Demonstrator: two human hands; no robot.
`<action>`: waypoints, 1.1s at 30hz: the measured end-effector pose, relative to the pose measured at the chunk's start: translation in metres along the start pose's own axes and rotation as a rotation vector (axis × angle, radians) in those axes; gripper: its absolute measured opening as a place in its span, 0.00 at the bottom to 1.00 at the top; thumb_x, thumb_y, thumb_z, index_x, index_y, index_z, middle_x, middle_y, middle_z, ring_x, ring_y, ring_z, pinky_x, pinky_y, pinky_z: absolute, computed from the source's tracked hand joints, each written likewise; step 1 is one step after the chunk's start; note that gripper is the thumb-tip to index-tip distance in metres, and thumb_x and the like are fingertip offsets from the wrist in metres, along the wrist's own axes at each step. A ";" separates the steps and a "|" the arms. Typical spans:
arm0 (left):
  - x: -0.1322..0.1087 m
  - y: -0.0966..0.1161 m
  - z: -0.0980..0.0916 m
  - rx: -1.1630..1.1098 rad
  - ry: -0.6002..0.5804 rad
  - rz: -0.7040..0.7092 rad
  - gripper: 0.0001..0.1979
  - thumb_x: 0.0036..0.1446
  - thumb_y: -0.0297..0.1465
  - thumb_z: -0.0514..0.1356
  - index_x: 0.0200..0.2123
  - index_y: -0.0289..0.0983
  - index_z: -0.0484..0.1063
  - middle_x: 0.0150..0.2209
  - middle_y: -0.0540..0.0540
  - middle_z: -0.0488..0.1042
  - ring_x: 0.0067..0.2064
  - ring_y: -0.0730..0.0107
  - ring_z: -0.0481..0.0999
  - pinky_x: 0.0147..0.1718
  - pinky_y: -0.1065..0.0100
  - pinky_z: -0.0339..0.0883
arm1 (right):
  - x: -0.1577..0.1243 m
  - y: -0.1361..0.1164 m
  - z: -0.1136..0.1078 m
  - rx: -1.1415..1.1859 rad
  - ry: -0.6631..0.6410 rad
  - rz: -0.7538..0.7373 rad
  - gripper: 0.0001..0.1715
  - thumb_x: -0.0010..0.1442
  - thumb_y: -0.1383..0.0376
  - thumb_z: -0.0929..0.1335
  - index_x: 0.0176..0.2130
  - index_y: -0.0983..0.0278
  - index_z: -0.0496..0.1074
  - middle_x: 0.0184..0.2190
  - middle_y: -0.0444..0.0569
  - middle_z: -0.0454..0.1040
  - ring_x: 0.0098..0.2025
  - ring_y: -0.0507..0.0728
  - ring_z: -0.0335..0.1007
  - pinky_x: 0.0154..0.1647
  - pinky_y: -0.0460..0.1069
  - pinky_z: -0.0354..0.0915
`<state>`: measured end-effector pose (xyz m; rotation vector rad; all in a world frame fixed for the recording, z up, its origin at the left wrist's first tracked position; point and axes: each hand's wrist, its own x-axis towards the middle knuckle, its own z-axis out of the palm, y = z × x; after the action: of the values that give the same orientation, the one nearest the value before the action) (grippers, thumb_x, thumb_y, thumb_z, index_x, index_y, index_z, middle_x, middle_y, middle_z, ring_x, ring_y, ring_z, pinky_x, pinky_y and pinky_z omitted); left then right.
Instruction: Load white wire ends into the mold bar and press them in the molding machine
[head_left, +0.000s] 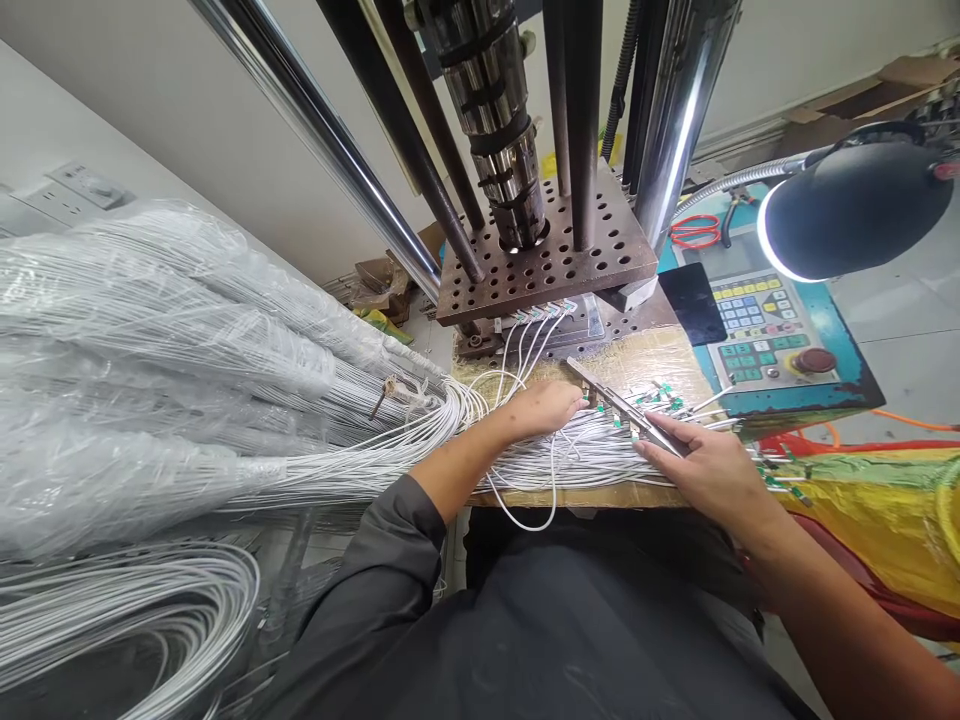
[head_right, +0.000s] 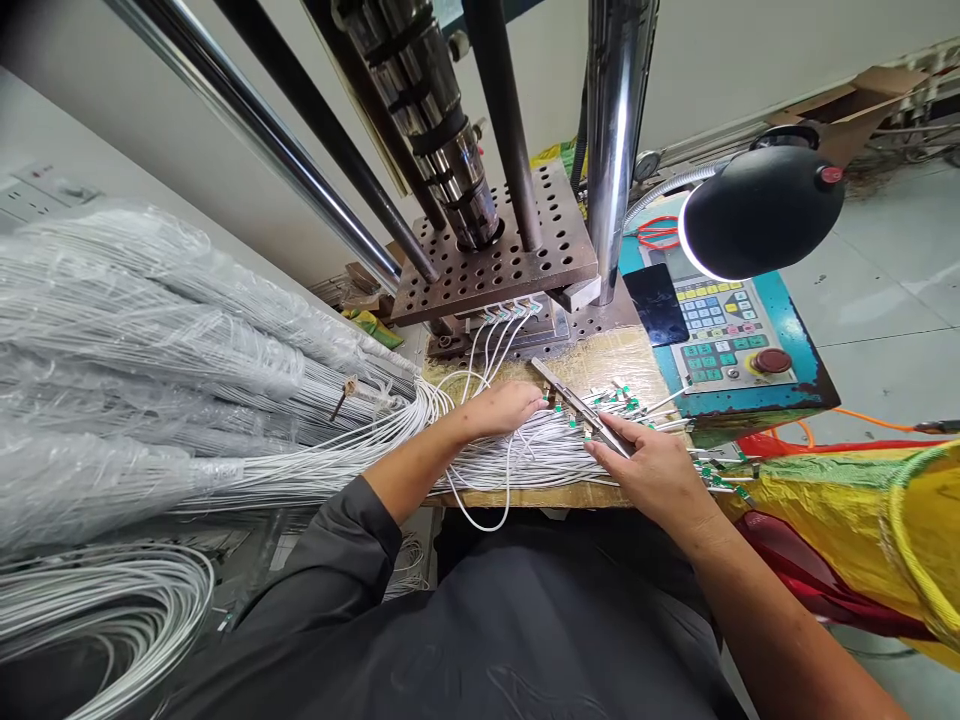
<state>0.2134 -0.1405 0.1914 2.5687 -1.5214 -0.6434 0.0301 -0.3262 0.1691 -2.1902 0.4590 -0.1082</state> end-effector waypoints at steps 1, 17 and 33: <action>0.001 0.000 -0.001 -0.006 -0.007 -0.004 0.20 0.71 0.38 0.47 0.39 0.35 0.76 0.41 0.40 0.79 0.42 0.59 0.77 0.44 0.61 0.68 | 0.000 0.000 0.000 0.001 -0.001 0.001 0.33 0.56 0.50 0.71 0.56 0.64 0.78 0.47 0.52 0.82 0.50 0.67 0.80 0.53 0.58 0.75; 0.009 -0.004 -0.011 -0.052 -0.087 0.020 0.19 0.70 0.37 0.48 0.37 0.35 0.76 0.39 0.41 0.79 0.39 0.63 0.76 0.40 0.64 0.67 | 0.000 0.000 0.000 -0.034 -0.015 -0.002 0.36 0.56 0.48 0.71 0.56 0.66 0.78 0.48 0.53 0.82 0.49 0.66 0.80 0.54 0.56 0.73; 0.002 -0.010 0.009 -0.353 0.494 -0.143 0.15 0.63 0.42 0.63 0.33 0.36 0.78 0.38 0.42 0.77 0.41 0.62 0.75 0.44 0.62 0.69 | -0.018 -0.008 0.002 -0.594 0.143 -0.318 0.24 0.63 0.53 0.68 0.55 0.58 0.77 0.45 0.56 0.80 0.44 0.64 0.77 0.42 0.53 0.71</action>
<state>0.2193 -0.1360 0.1801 2.3382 -0.9782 -0.2278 0.0157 -0.3139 0.1760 -2.8435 0.2303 -0.3380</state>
